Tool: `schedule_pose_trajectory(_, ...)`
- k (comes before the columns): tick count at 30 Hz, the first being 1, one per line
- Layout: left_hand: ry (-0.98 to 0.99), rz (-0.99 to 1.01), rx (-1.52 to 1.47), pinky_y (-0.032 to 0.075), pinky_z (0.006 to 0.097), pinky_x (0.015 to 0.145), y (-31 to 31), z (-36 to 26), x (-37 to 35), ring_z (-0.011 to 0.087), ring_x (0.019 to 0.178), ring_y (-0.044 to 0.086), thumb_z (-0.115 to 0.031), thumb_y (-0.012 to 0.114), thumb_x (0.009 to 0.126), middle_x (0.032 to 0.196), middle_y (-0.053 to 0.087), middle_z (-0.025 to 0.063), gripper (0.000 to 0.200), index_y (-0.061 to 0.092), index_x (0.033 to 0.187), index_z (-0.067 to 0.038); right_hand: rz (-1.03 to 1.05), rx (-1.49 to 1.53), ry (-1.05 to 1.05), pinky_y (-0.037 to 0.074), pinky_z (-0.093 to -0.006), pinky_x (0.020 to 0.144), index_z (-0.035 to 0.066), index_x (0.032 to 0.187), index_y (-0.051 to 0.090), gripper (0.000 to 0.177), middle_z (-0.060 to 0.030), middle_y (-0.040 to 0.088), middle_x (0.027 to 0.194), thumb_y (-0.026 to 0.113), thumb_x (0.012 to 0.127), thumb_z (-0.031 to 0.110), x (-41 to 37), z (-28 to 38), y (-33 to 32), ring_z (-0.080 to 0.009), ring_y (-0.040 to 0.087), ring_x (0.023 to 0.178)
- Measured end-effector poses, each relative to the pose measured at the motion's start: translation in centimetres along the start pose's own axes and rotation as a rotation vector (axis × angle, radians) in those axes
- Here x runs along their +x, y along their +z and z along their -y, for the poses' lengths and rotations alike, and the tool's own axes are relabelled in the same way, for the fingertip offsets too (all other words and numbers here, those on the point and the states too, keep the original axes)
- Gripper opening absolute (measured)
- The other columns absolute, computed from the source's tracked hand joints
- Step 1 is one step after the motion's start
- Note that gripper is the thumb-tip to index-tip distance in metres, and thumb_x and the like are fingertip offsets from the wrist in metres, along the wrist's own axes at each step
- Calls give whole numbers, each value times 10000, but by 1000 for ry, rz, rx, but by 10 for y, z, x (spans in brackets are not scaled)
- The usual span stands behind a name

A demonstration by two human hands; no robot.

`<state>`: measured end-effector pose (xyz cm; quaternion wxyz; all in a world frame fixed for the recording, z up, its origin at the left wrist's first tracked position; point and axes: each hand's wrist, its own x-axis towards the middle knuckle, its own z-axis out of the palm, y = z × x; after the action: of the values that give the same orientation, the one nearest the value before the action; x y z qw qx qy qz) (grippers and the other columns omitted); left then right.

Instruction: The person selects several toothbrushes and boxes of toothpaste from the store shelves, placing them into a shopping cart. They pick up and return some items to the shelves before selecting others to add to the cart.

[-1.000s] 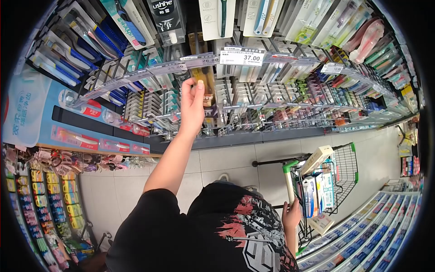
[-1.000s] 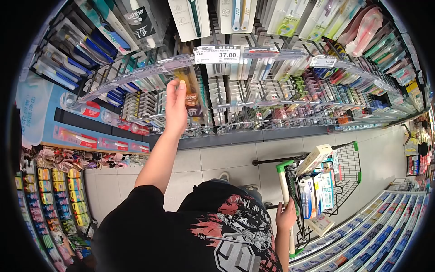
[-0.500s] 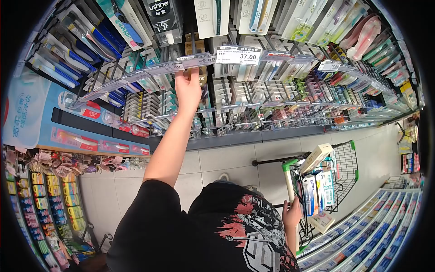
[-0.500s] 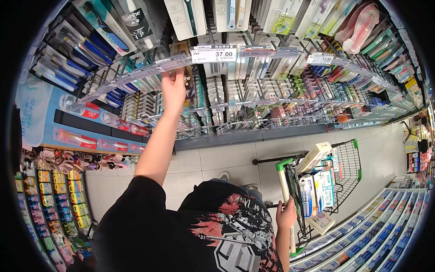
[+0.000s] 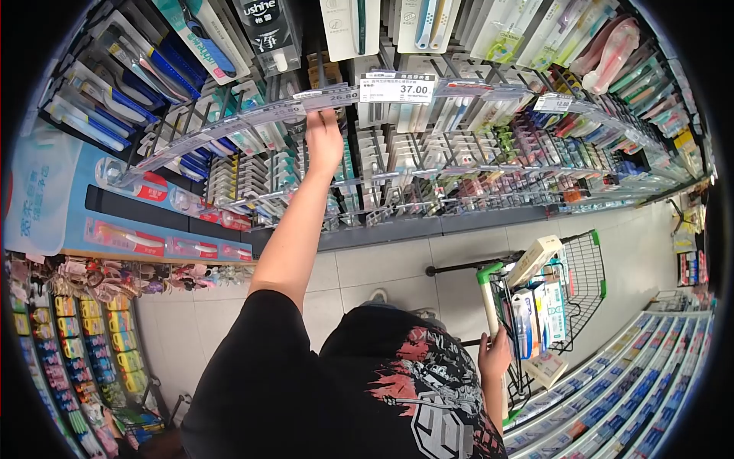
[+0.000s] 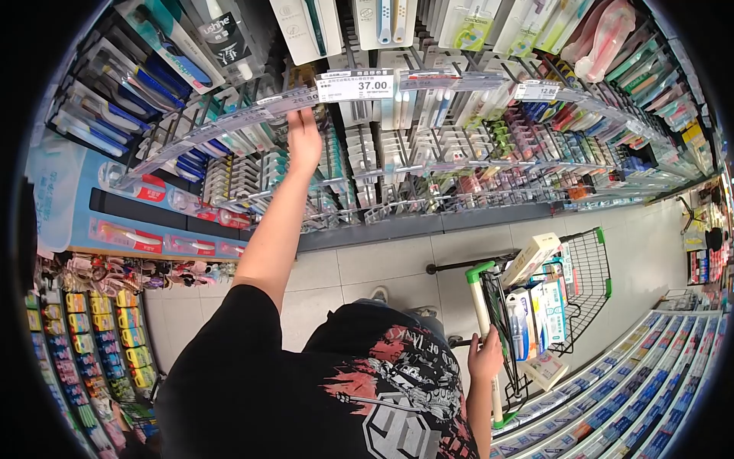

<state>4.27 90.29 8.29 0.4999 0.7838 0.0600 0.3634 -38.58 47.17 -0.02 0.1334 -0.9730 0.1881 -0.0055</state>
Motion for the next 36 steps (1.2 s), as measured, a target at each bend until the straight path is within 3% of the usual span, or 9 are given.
schedule_pose_trajectory(8, -63, 59, 11, 470, 463, 915, -4, 24, -22, 402, 1004, 618, -287, 463, 1084, 1103, 631, 247, 351, 514, 1224, 31, 58, 133, 12, 525, -491, 692, 72, 1279, 527, 429, -157, 680, 931, 686, 931, 266, 2, -3, -9, -374, 674, 806)
schedule_pose_trajectory(11, -17, -14, -1, 471, 463, 912, -6, 28, -37, 386, 1029, 606, -248, 505, 1065, 1114, 618, 228, 323, 505, 1195, 47, 208, 9, 88, 520, -543, 727, 36, 1076, 531, 360, -239, 690, 901, 721, 902, 286, 4, -8, -21, -453, 672, 852)
schedule_pose_trajectory(16, 21, -7, 222, 470, 452, 859, -24, -13, -103, 351, 954, 584, -155, 619, 981, 1039, 586, 191, 252, 534, 1126, 33, 398, -59, 204, 534, -535, 738, -13, 942, 620, 406, -249, 706, 833, 757, 851, 357, -11, -44, -37, -459, 684, 838)
schedule_pose_trajectory(18, 57, 118, 140, 463, 363, 853, -20, -27, -141, 278, 950, 571, -145, 654, 954, 1039, 583, 144, 241, 543, 1117, -5, 436, -16, 282, 544, -525, 736, -20, 914, 654, 405, -255, 705, 812, 755, 853, 367, -25, -62, -37, -459, 690, 821)
schedule_pose_trajectory(23, 31, 782, -104, 465, 405, 889, 7, -58, -225, 296, 1024, 596, -181, 684, 926, 1084, 605, 123, 250, 575, 1117, -62, 311, -115, 408, 556, -539, 818, -42, 896, 722, 322, -298, 700, 879, 673, 798, 262, -42, -76, -15, -463, 693, 886)
schedule_pose_trajectory(26, 308, 1167, -80, 442, 474, 962, 31, -90, -272, 336, 1175, 563, -291, 667, 944, 1217, 591, 138, 361, 573, 1214, -71, 355, -85, 395, 551, -518, 874, 24, 982, 739, 311, -267, 711, 974, 634, 812, 262, -41, -79, -11, -443, 687, 951)
schedule_pose_trajectory(30, 756, 1238, -6, 178, 592, 1213, 72, -110, -317, 375, 1511, 258, -542, 527, 983, 1591, 364, 157, 720, 407, 1523, -81, 439, -67, 484, 562, -502, 848, 81, 975, 741, 298, -222, 725, 983, 612, 829, 307, -31, -58, -21, -406, 697, 944)
schedule_pose_trajectory(32, 903, 1233, 99, 101, 582, 1242, 84, -113, -332, 360, 1541, 200, -572, 498, 988, 1625, 325, 160, 749, 395, 1544, -82, 432, -61, 510, 567, -497, 846, 97, 993, 737, 293, -196, 735, 982, 618, 831, 310, -30, -55, -14, -388, 705, 939)
schedule_pose_trajectory(36, 920, 1241, 176, 144, 591, 1228, 97, -128, -334, 373, 1482, 316, -520, 524, 983, 1399, 543, 212, 602, 604, 1284, -4, 351, -6, 521, 567, -502, 836, 92, 954, 727, 296, -196, 734, 948, 632, 851, 352, -30, -31, -18, -378, 710, 915)
